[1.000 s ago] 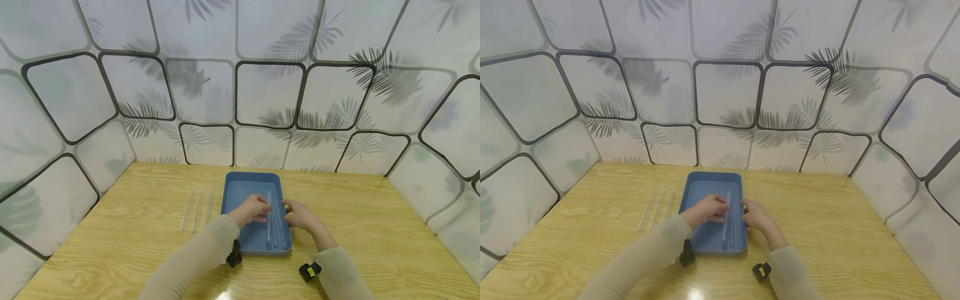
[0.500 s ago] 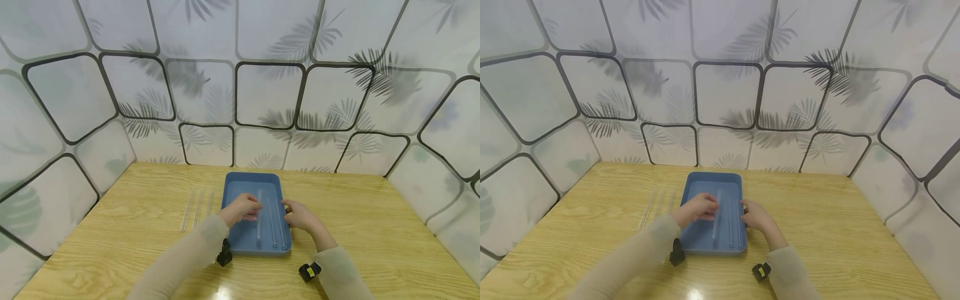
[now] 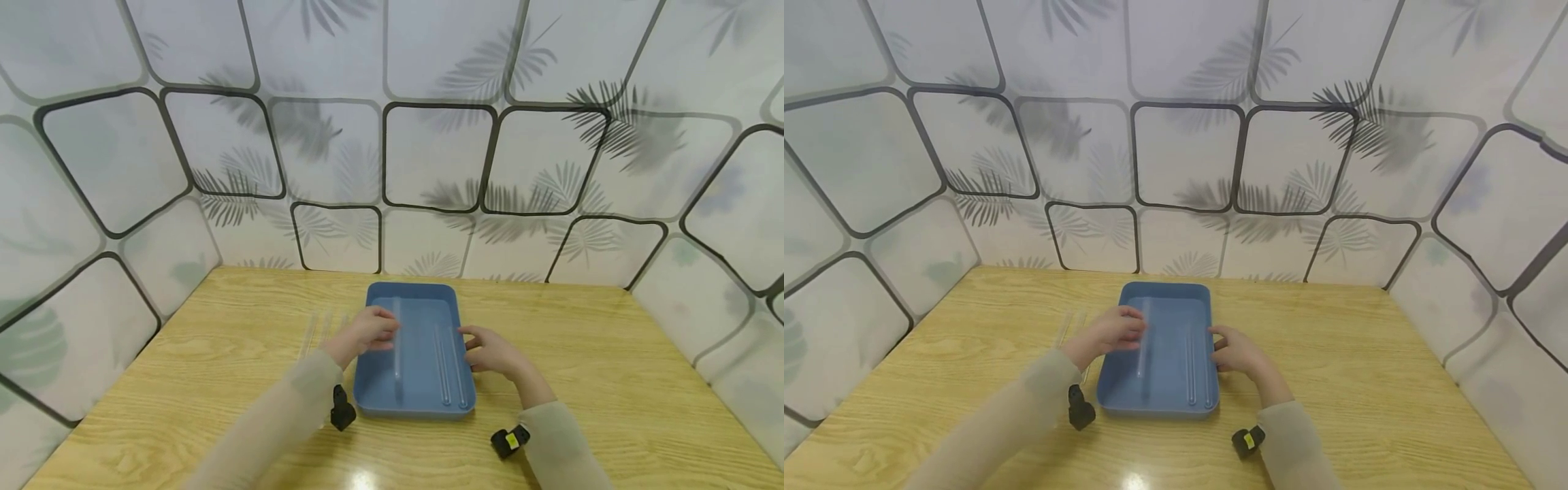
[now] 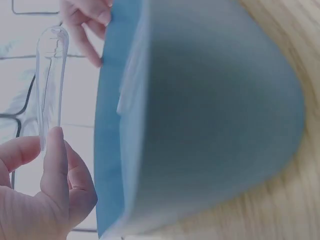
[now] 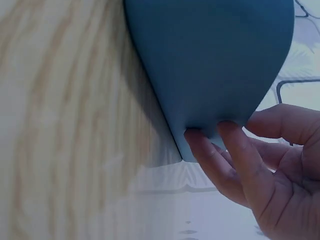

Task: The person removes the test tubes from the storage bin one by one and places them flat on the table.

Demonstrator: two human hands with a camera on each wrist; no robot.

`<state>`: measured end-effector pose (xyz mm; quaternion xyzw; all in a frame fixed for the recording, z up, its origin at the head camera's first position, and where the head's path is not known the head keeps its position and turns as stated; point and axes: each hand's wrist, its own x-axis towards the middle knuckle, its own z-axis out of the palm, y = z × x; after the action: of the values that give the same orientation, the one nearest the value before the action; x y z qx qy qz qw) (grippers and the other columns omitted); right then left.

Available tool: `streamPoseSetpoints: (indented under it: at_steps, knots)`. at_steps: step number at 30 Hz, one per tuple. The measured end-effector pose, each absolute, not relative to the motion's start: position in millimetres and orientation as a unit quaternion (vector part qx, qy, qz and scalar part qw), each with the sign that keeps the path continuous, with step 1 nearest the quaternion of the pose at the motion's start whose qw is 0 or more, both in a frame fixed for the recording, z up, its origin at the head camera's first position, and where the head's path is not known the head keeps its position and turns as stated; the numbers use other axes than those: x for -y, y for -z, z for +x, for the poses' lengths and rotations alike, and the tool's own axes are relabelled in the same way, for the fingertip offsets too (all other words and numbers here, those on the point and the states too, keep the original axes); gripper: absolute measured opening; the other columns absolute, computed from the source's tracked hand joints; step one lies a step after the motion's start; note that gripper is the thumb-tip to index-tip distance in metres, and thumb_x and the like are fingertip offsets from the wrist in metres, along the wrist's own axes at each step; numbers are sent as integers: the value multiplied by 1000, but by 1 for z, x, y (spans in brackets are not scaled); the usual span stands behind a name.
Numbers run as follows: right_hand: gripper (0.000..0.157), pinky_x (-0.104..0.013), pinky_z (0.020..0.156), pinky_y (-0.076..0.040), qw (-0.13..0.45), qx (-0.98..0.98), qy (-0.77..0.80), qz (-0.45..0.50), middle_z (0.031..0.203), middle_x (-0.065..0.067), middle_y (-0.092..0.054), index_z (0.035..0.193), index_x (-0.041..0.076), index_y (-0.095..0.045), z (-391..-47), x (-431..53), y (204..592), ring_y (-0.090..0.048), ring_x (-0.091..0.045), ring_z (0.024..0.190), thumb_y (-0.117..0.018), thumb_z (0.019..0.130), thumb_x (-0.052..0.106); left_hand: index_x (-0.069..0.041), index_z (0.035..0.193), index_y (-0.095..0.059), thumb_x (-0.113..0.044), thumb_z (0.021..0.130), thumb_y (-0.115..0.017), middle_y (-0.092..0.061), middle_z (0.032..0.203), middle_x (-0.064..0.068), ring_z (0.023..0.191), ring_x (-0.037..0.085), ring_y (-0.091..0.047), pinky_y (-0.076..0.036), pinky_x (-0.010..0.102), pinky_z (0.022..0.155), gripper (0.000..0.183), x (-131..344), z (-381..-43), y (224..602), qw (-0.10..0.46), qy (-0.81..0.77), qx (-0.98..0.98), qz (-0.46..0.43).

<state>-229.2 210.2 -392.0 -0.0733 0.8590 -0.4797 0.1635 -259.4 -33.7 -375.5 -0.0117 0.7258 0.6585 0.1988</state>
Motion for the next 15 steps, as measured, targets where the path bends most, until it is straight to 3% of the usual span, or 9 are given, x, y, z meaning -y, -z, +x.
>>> streamPoseSetpoints:
  at_steps: [15]
  knots:
    - [57, -39, 69, -50, 193, -824, 524, -94, 103, -22, -49, 133, -6, -29, -233, -219, 394, -56, -21, 80, -51, 81, -6, 3, 110, -43, -1, 86, -51, -48, 84, 8, 66, 12, -51, -48, 21, 54, 25, 78, -264, 370, 183, -690, -700, -34]
